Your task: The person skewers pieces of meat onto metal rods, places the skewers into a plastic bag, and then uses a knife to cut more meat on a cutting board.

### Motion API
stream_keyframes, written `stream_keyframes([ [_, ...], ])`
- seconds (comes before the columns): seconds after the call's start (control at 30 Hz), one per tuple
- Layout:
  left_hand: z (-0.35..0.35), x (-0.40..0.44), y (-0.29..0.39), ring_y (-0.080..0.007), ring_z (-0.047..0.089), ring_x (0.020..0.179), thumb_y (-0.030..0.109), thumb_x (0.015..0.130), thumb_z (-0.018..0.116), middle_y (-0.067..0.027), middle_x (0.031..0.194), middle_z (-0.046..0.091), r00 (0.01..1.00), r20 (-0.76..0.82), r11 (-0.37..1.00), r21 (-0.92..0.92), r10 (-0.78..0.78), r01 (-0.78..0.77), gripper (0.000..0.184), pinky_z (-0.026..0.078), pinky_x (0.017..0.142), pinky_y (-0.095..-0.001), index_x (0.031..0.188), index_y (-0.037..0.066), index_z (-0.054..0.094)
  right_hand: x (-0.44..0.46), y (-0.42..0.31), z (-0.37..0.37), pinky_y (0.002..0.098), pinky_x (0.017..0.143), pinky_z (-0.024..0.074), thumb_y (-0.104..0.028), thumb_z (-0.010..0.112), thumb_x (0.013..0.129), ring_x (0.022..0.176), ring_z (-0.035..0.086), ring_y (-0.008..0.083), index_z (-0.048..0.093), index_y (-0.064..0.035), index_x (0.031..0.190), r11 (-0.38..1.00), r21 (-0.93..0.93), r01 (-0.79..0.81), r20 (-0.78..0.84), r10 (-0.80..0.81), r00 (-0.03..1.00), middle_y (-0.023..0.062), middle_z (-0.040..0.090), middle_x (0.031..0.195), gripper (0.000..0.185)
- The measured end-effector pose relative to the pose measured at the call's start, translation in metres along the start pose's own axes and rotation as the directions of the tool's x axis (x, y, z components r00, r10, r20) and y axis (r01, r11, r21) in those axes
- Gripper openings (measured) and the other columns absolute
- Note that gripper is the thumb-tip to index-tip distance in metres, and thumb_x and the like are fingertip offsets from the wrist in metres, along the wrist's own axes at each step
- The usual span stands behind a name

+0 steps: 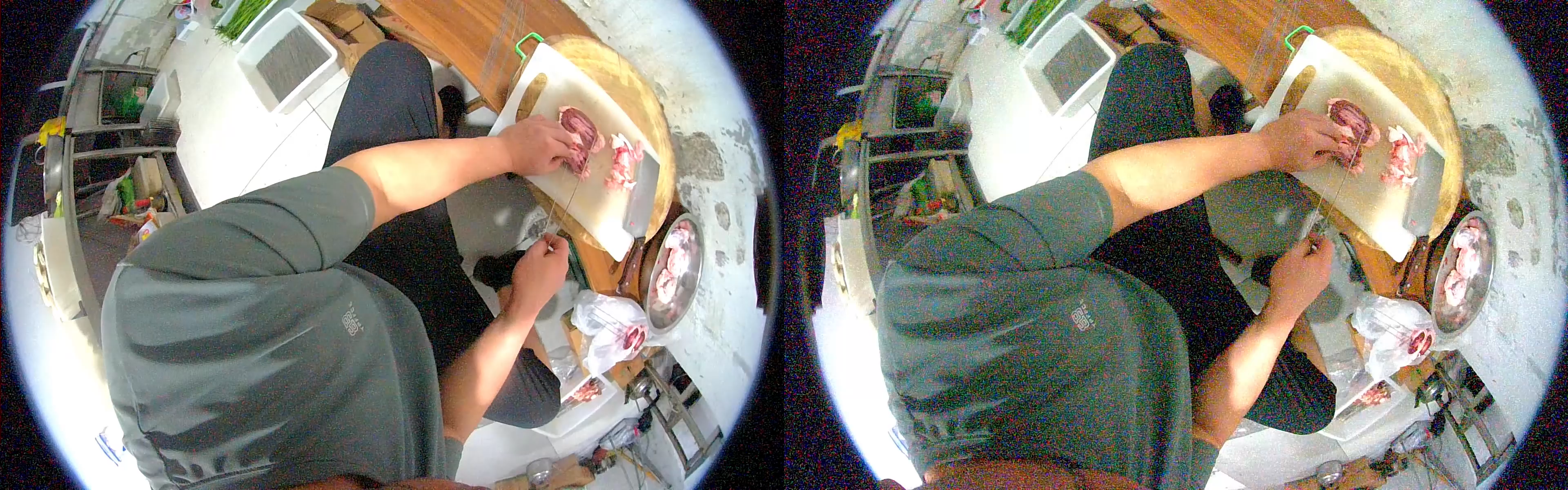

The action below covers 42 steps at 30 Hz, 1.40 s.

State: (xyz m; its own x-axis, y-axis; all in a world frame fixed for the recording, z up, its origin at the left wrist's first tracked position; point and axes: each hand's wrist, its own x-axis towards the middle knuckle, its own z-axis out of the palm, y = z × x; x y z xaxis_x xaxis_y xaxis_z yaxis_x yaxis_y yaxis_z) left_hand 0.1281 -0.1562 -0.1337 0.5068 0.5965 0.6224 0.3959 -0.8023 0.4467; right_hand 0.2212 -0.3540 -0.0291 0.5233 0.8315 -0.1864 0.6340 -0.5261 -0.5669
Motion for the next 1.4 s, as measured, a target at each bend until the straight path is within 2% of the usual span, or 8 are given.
stream_keyframes([
  [0.17,0.002,0.0,-0.002,-0.0182,0.065,0.105,0.021,0.077,0.069,0.0038,0.105,0.07,1.0,-0.015,1.0,-0.002,0.015,-0.015,0.019,0.051,0.088,-0.0384,0.095,0.02,0.076,0.003,-0.001,0.003,0.049,0.083,0.0502,-0.015,0.056,0.094,0.096,0.064,0.0443,0.063,0.0011,0.105,1.0,-0.015,-0.012,-0.019,0.012,1.0,0.0251,0.068,0.1,0.021],
  [0.37,0.001,0.001,0.001,-0.019,0.066,0.102,0.021,0.078,0.07,0.003,0.102,0.07,1.0,-0.006,1.0,0.001,0.02,-0.02,0.017,0.051,0.086,-0.039,0.093,0.018,0.076,0.004,0.014,0.026,0.0475,0.084,0.0507,-0.015,0.056,0.094,0.097,0.065,0.0433,0.063,0.0025,0.107,0.992,0.121,-0.034,-0.073,0.043,0.996,0.0255,0.068,0.103,0.023],
  [0.43,0.002,0.003,-0.003,-0.0191,0.066,0.1,0.021,0.078,0.07,0.0028,0.1,0.07,0.999,-0.009,0.999,0.004,0.039,-0.039,0.015,0.051,0.086,-0.0389,0.092,0.018,0.076,0.003,0.022,0.04,0.0426,0.082,0.0511,-0.014,0.056,0.095,0.093,0.067,0.0378,0.064,0.004,0.106,0.986,0.167,0.027,-0.14,-0.004,0.99,0.0245,0.069,0.099,0.023],
  [0.53,-0.003,0.006,-0.002,-0.0235,0.065,0.101,0.022,0.079,0.069,0.0011,0.103,0.069,0.998,0.027,0.997,-0.056,-0.054,0.056,0.016,0.049,0.088,-0.0406,0.093,0.017,0.074,0.003,0.034,0.056,0.0393,0.081,0.0512,-0.013,0.055,0.095,0.09,0.067,0.0331,0.064,0.0051,0.106,0.979,0.198,0.056,-0.159,-0.025,0.987,0.0224,0.069,0.097,0.023],
  [0.63,-0.012,0.014,0.011,-0.0275,0.062,0.107,0.027,0.082,0.067,-0.0007,0.11,0.068,0.971,-0.141,0.979,0.036,-0.192,0.199,0.02,0.045,0.093,-0.045,0.097,0.016,0.073,0.002,0.032,0.055,0.0431,0.086,0.0511,-0.015,0.055,0.096,0.097,0.066,0.0381,0.063,0.004,0.109,0.974,0.226,0.01,-0.117,0.017,0.993,0.0235,0.069,0.104,0.025],
  [0.77,0.004,0.013,-0.001,-0.0285,0.057,0.116,0.032,0.085,0.061,-0.001,0.116,0.066,0.978,0.006,0.969,0.138,-0.21,0.207,0.025,0.039,0.099,-0.0491,0.102,0.017,0.073,0.002,0.035,0.059,0.0445,0.089,0.0513,-0.016,0.056,0.096,0.1,0.066,0.0407,0.063,0.0032,0.11,0.968,0.251,0.003,-0.111,0.026,0.993,0.0242,0.069,0.107,0.025],
  [0.87,0.012,0.012,-0.004,-0.0267,0.056,0.119,0.032,0.086,0.059,0.0004,0.118,0.066,0.971,0.026,0.962,0.148,-0.236,0.23,0.025,0.038,0.1,-0.0493,0.101,0.018,0.074,0.004,0.047,0.072,0.0372,0.082,0.0512,-0.014,0.056,0.095,0.088,0.066,0.0298,0.064,0.0046,0.106,0.959,0.274,0.066,-0.19,-0.013,0.982,0.0186,0.07,0.096,0.023],
  [1.4,-0.001,0.022,-0.008,-0.024,0.057,0.115,0.031,0.086,0.059,0.0016,0.111,0.068,0.981,0.07,0.956,0.246,-0.183,0.161,0.021,0.038,0.096,-0.0504,0.095,0.019,0.074,0.006,0.042,0.073,0.0397,0.085,0.0518,-0.017,0.055,0.096,0.092,0.068,0.0345,0.064,0.0022,0.105,0.972,0.206,0.11,-0.226,-0.062,0.972,0.0198,0.071,0.098,0.023],
])
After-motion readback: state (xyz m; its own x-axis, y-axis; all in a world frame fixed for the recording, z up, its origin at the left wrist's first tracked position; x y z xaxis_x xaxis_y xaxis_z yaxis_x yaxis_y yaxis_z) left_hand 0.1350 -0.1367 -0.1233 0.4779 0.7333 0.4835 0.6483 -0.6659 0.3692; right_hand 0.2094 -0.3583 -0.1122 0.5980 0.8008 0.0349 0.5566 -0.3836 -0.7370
